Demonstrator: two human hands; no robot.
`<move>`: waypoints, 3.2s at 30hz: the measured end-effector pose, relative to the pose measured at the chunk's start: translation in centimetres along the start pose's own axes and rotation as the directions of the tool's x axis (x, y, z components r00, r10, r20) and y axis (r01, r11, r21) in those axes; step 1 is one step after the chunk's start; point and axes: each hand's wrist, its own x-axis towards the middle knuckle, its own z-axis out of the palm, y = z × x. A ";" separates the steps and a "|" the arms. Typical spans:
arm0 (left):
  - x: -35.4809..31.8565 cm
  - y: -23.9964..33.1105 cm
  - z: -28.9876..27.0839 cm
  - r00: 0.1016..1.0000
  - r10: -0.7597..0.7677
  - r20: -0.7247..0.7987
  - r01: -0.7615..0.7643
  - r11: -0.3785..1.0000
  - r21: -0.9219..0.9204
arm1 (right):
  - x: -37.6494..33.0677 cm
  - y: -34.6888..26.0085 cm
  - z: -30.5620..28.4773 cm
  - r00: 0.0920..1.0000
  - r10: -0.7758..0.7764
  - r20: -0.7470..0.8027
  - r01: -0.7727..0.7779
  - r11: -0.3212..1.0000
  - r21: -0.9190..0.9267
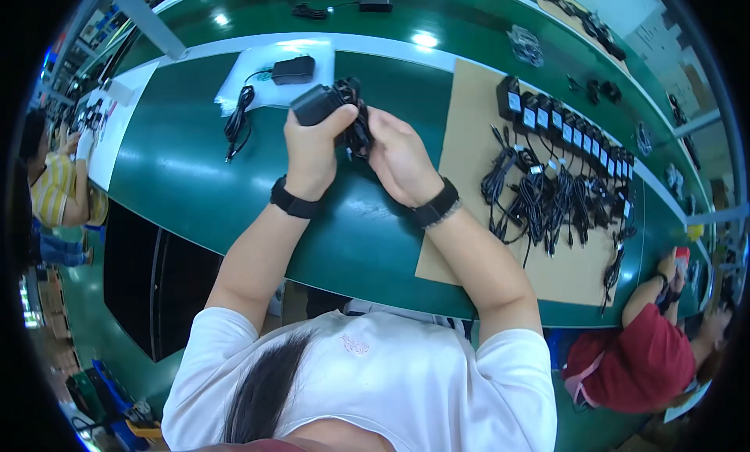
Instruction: Packaging power adapters into plastic bags at an assembly station.
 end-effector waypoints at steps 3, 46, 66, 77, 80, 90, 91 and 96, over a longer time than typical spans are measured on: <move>-0.6 -0.6 0.7 0.999 -0.032 0.022 0.033 0.999 -0.039 | -0.1 1.7 -0.2 0.978 -0.208 0.024 0.204 0.919 -0.337; 14.7 1.6 -4.5 0.904 -0.309 0.294 -0.391 -0.322 0.862 | 3.9 -1.2 -7.3 0.759 -0.629 -0.168 0.287 0.555 -0.781; 15.7 3.9 -6.2 0.941 -0.336 -0.030 0.177 0.416 0.892 | 4.2 -1.3 -8.0 0.726 -0.660 -0.192 0.228 0.494 -0.839; 6.3 2.0 -1.0 0.946 -0.029 0.323 -0.318 0.121 0.940 | 2.4 -4.3 -5.4 0.895 -0.261 -0.362 0.220 0.963 -0.153; 2.6 -0.4 1.1 0.929 0.003 0.369 -0.356 0.278 0.892 | 1.8 -4.4 -4.7 0.971 -0.012 -0.237 0.062 0.977 0.203; 3.1 -1.0 0.2 0.974 0.076 0.213 -0.210 0.652 0.729 | 0.3 -5.1 -2.1 0.844 -0.536 0.021 0.188 0.259 -0.947; 3.3 -1.1 0.2 0.983 0.065 0.171 -0.163 0.736 0.657 | -0.3 -4.7 -1.5 0.817 -0.552 0.167 0.220 0.030 -0.975; 2.6 0.8 0.2 0.970 -0.228 0.078 0.196 0.934 0.297 | -1.6 -3.3 -0.7 0.872 -0.316 0.374 0.276 -0.314 -0.908</move>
